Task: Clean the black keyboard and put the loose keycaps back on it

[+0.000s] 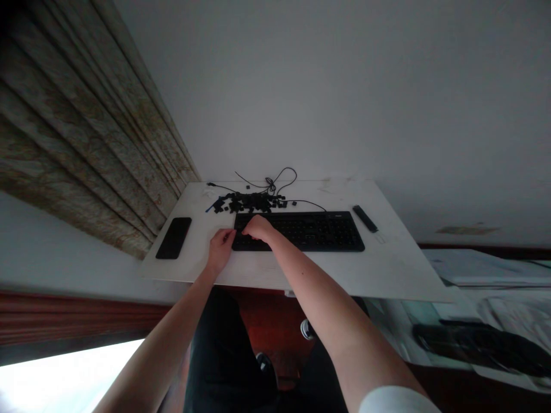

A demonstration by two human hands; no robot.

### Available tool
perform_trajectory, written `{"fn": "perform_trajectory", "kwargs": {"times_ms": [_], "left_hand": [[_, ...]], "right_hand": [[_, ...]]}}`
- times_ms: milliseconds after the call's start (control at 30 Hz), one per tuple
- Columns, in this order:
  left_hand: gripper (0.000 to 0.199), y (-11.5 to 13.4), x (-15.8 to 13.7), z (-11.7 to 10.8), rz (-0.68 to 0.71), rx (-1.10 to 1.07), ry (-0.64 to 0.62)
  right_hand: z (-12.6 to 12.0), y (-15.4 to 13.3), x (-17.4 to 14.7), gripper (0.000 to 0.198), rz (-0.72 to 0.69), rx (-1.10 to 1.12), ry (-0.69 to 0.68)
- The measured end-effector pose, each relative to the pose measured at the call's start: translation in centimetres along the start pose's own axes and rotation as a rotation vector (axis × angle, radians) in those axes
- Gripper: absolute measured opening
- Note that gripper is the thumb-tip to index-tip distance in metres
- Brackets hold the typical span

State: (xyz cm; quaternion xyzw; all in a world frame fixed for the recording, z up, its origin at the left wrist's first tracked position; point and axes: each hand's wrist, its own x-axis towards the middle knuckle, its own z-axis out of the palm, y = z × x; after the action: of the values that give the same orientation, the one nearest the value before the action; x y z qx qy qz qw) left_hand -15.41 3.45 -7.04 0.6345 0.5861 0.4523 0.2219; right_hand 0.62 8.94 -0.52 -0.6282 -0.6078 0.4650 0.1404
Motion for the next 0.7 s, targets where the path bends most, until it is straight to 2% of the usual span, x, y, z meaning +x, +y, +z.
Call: {"fn": "perform_trajectory", "kwargs": {"times_ms": [400,700], "left_hand": [[0.014,0.15,0.02,-0.08,0.014,0.044,-0.007],[0.012,0.40,0.11,-0.11,-0.007,0.073,-0.016]], "right_hand": [[0.16,-0.56,-0.34,0.012,-0.010,-0.192,0.001],[0.45,-0.23,-0.03,0.015,0.038,-0.121,0.039]]}}
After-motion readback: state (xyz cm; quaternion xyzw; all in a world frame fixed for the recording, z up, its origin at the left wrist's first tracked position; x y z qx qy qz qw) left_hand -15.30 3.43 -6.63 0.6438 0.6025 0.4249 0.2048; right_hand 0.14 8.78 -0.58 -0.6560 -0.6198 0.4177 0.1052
